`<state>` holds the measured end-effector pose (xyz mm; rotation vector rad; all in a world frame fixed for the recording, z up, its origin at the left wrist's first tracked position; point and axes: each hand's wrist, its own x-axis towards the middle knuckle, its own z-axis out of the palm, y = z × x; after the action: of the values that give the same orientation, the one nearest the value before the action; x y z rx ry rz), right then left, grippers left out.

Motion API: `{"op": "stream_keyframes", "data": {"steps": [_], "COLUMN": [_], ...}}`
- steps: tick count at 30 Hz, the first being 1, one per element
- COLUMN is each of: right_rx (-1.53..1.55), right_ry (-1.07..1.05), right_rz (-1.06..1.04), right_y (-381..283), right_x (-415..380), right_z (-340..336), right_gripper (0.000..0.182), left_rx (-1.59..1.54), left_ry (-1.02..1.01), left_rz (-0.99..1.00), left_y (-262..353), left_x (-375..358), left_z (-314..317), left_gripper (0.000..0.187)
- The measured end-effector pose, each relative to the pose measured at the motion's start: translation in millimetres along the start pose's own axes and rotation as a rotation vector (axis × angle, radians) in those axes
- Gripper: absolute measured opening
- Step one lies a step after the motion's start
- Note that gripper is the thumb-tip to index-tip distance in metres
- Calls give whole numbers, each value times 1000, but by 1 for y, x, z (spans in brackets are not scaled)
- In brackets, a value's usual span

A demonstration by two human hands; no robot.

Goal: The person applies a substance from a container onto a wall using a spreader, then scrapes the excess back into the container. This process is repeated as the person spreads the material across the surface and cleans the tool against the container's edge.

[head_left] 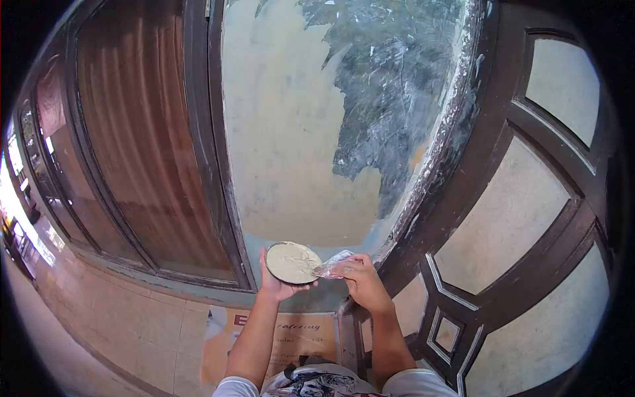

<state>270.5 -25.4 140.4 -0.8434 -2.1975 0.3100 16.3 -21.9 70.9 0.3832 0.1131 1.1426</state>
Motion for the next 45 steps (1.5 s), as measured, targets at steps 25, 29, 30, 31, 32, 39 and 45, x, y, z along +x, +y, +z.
{"op": "stream_keyframes", "data": {"steps": [25,29,30,31,32,39,45], "right_rx": [13,-16,-18,-19,9,-191,-13], "right_ry": [9,42,59,58,68,132,271], "right_rz": [14,23,43,43,25,124,43], "right_y": [-13,-9,-10,-13,-16,-11,11], "right_x": [0,-4,-3,-2,-1,-8,10], "right_z": [-1,4,5,4,2,0,-7], "right_gripper": [31,29,29,29,29,31,19], "left_rx": [33,65,59,52,28,-161,-321], "left_ry": [-87,-18,-28,-37,-69,-156,-322], "left_rz": [-64,-26,-25,-22,-20,26,7], "left_y": [-8,-12,-12,-13,-14,-36,-58], "left_x": [1,-2,-3,-3,-4,-25,-37], "left_z": [0,6,9,10,10,-3,-39], "left_gripper": [116,115,114,114,112,103,100]}}
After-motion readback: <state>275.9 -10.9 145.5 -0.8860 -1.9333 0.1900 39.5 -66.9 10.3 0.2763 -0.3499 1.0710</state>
